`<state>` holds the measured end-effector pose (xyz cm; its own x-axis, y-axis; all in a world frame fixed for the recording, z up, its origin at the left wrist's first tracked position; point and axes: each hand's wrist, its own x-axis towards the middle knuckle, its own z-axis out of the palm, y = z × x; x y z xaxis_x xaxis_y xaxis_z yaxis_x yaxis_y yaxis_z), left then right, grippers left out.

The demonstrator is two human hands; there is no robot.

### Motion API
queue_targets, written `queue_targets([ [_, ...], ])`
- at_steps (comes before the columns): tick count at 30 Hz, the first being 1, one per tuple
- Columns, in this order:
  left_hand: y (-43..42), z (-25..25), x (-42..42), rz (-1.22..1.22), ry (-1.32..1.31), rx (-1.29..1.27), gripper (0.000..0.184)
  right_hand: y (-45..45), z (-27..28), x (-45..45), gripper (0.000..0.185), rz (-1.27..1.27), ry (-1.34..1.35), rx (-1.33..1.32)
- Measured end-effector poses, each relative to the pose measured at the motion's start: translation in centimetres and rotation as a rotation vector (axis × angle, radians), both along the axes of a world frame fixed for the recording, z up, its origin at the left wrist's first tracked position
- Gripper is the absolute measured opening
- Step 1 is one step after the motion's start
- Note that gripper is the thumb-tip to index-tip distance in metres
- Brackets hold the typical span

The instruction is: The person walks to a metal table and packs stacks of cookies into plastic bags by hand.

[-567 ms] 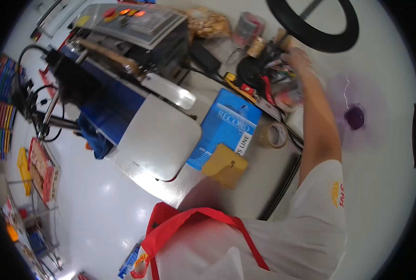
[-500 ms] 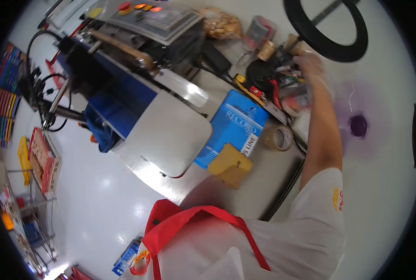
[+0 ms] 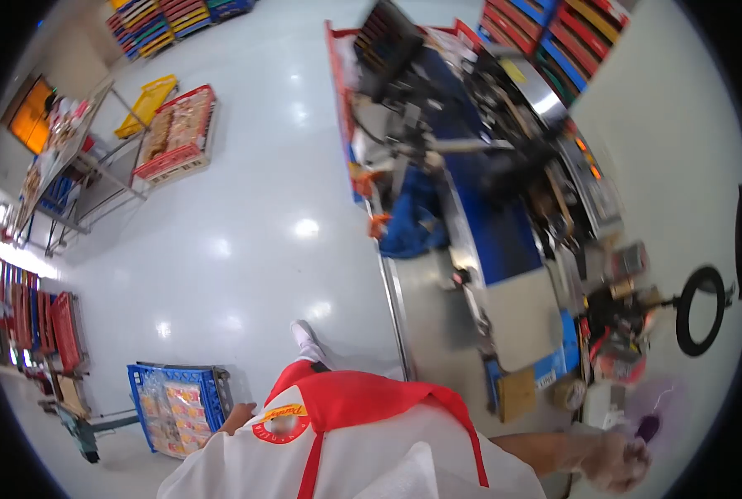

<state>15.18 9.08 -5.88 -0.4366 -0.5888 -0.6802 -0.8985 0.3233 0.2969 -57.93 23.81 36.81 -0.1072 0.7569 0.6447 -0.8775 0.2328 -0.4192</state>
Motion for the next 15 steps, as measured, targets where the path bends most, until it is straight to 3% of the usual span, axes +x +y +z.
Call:
queue_targets([
  [2,-1.5,-1.5,2.3,0.019,-0.103,0.054,0.036,-5.1,3.1,5.0,0.009,0.138,0.266,-0.198],
  [3,-3.1,-2.9,3.6,0.052,-0.157,0.036,0.034,-7.5,4.1,7.1,0.01,0.199,0.364,-0.143],
  [5,-7.3,-4.6,6.3,0.113,-0.272,0.007,0.033,-13.0,4.9,11.2,0.011,0.278,0.4,-0.098],
  [9,-17.6,-5.1,13.6,0.586,-0.159,-0.11,0.041,-27.0,5.4,19.1,0.013,0.442,0.306,-0.001],
  [11,-25.4,-3.5,14.5,0.833,-0.078,-0.185,0.047,-34.9,5.8,23.0,0.014,0.53,0.249,0.045],
  [15,-40.7,4.9,16.0,0.986,0.126,-0.29,0.05,-50.1,6.0,30.3,0.016,0.679,0.115,0.174],
])
